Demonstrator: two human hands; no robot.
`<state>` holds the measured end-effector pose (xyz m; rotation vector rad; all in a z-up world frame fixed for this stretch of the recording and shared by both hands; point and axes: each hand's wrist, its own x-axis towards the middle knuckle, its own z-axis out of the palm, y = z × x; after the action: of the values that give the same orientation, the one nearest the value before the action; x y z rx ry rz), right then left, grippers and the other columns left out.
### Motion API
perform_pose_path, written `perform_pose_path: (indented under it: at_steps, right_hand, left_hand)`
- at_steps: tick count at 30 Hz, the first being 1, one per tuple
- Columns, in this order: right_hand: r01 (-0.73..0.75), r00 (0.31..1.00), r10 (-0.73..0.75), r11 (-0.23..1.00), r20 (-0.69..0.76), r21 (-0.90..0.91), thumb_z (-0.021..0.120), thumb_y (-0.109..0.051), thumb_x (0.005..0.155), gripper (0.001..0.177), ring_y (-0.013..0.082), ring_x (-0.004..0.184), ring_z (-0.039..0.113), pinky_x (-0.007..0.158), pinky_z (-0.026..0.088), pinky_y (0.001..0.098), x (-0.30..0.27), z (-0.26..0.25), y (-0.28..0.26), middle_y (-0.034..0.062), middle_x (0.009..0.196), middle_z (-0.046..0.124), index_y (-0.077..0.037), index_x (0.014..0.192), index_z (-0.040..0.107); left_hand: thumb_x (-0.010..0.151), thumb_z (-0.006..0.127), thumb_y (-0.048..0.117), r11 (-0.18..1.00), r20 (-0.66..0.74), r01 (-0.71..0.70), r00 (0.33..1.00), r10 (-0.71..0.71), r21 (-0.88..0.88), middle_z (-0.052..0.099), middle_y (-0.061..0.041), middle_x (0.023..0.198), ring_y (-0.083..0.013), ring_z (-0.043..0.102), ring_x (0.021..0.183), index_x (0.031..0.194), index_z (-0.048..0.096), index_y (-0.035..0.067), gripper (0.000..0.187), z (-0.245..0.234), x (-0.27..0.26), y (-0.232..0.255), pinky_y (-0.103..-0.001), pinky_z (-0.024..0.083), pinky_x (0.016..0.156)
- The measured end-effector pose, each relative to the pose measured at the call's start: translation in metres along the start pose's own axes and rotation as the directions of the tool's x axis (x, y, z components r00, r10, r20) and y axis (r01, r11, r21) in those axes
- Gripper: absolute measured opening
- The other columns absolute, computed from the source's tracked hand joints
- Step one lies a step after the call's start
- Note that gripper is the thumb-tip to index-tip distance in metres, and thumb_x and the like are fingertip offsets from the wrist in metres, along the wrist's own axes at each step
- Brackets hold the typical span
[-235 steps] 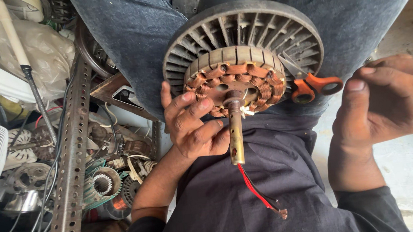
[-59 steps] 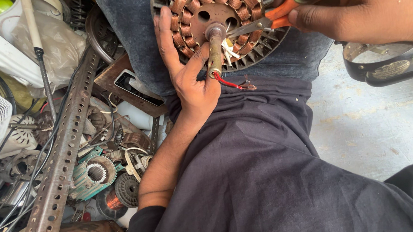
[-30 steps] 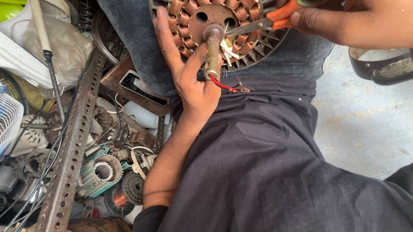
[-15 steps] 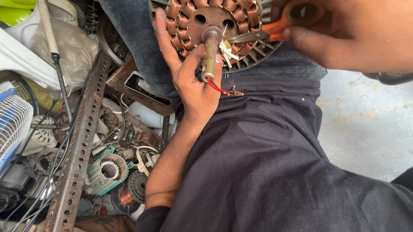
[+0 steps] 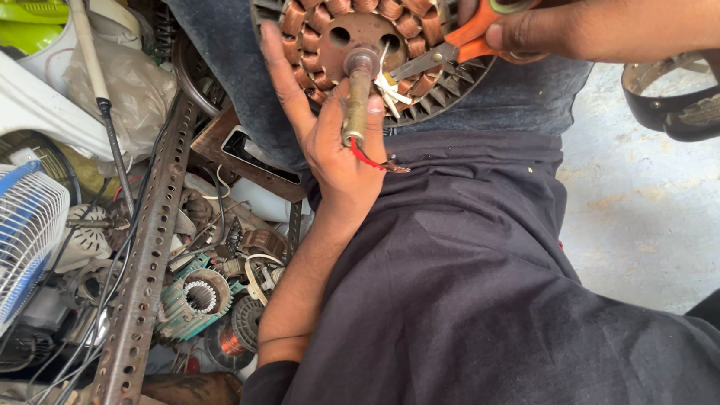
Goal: The person sits on the floor and repairs an electric motor stator. They use scissors to cut and adjust wires, and apply tape to insulate connections on the copper windings.
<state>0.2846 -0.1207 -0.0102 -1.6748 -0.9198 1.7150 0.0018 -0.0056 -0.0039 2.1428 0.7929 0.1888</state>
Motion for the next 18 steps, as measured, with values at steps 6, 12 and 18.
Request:
perform_pose_path:
  at_steps: [6, 12, 18]
  right_hand:
    - [-0.035, 0.997, 0.034, 0.999, 0.063, 0.012, 0.067, -0.009, 0.093, 0.028, 0.0175, 0.072, 0.072, 0.060, 0.057, 0.0307, 0.006, -0.002, -0.001, 0.0095, 0.090, 0.076, -0.005, 0.120, 0.070]
    - [0.094, 0.995, -0.095, 0.994, 0.010, 0.061, 0.066, -0.009, 0.092, 0.031, 0.0157, 0.074, 0.069, 0.060, 0.055, 0.0292, 0.005, -0.004, 0.002, 0.0089, 0.092, 0.072, -0.003, 0.122, 0.066]
    - [0.076, 0.996, -0.077, 0.997, -0.035, -0.015, 0.065, -0.009, 0.095, 0.035, 0.0124, 0.064, 0.064, 0.056, 0.051, 0.0295, -0.012, -0.002, 0.000, 0.0062, 0.085, 0.069, -0.004, 0.130, 0.063]
  left_hand:
    - [0.115, 0.062, 0.026, 0.998, 0.051, 0.047, 0.998, -0.045, -0.038, 0.000, -0.018, 0.171, -0.0355, 0.006, 0.159, 0.121, 0.073, -0.003, 0.032, -0.005, 0.003, 0.007, -0.049, 0.018, 0.131]
    - [0.112, 0.066, 0.024, 0.999, 0.065, 0.046, 0.997, -0.045, -0.004, 0.002, -0.015, 0.172, -0.0346, 0.001, 0.161, 0.114, 0.075, -0.001, 0.027, -0.007, 0.004, 0.006, -0.050, 0.011, 0.132]
    - [0.109, 0.069, 0.022, 0.996, 0.031, 0.065, 0.997, -0.064, -0.056, 0.005, -0.013, 0.172, -0.0324, 0.003, 0.164, 0.107, 0.080, 0.002, 0.023, -0.004, 0.003, 0.000, -0.049, 0.011, 0.132]
